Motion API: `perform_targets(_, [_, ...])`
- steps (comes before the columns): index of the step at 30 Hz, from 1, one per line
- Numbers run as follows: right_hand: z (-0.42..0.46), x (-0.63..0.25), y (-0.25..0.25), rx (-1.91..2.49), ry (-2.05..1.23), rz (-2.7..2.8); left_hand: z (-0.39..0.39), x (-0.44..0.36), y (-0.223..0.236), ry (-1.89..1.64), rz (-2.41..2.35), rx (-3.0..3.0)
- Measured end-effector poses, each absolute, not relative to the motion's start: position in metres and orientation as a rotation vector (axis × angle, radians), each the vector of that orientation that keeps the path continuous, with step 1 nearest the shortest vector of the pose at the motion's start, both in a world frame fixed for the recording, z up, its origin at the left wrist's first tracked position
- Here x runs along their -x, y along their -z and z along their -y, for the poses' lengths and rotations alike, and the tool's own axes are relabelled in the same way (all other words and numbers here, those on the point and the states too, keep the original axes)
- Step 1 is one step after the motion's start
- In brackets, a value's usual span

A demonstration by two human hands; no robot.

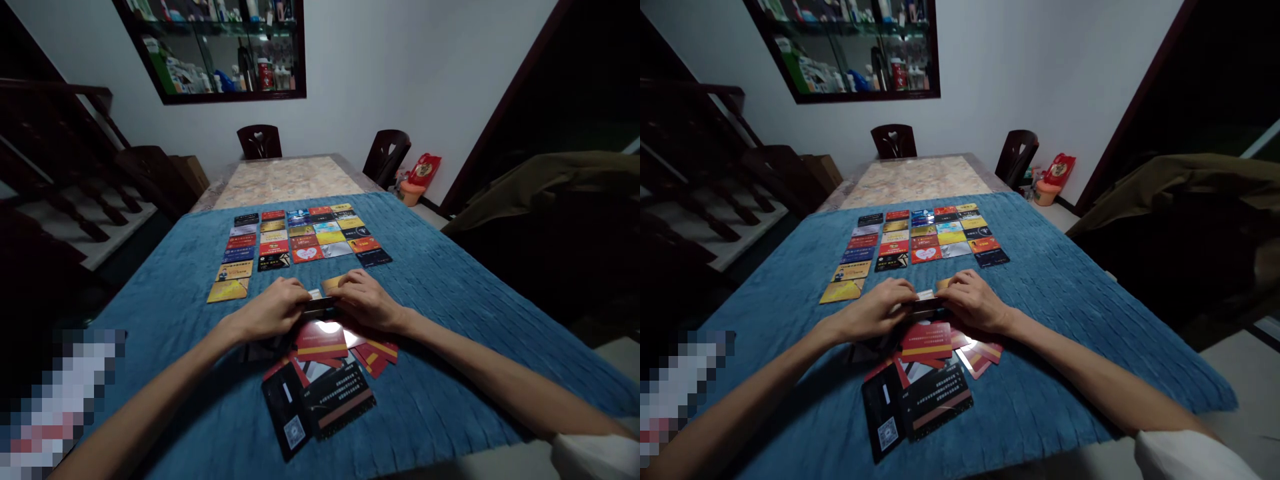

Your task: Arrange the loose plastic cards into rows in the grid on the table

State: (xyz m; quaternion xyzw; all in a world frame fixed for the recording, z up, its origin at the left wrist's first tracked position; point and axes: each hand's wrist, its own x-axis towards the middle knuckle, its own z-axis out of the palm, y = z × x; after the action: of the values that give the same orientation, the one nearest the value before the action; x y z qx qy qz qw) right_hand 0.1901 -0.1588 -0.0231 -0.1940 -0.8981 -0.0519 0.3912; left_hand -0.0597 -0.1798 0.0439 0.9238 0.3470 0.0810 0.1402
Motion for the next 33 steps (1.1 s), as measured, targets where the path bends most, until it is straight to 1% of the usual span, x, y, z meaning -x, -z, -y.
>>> perform_targets(7, [0.157, -0.191, 0.026, 0.535, 0.082, 2.236, 0.170, 0.067, -0.036, -0.422, -1.015, -2.570])
perform_targets(14, [0.156, -0.194, 0.029, 0.660, -0.037, 2.284, 0.166, 0.070, -0.029, -0.458, -1.060, -2.512])
perform_targets(19, [0.155, -0.196, 0.028, 0.683, -0.051, 2.279, 0.165, 0.069, -0.028, -0.463, -1.061, -2.498])
perform_targets(25, [0.154, -0.196, 0.029, 0.700, -0.028, 2.297, 0.166, 0.067, -0.026, -0.500, -1.060, -2.488])
perform_targets(33, [0.153, -0.193, 0.029, 0.653, 0.130, 2.306, 0.169, 0.063, -0.028, -0.488, -1.093, -2.535])
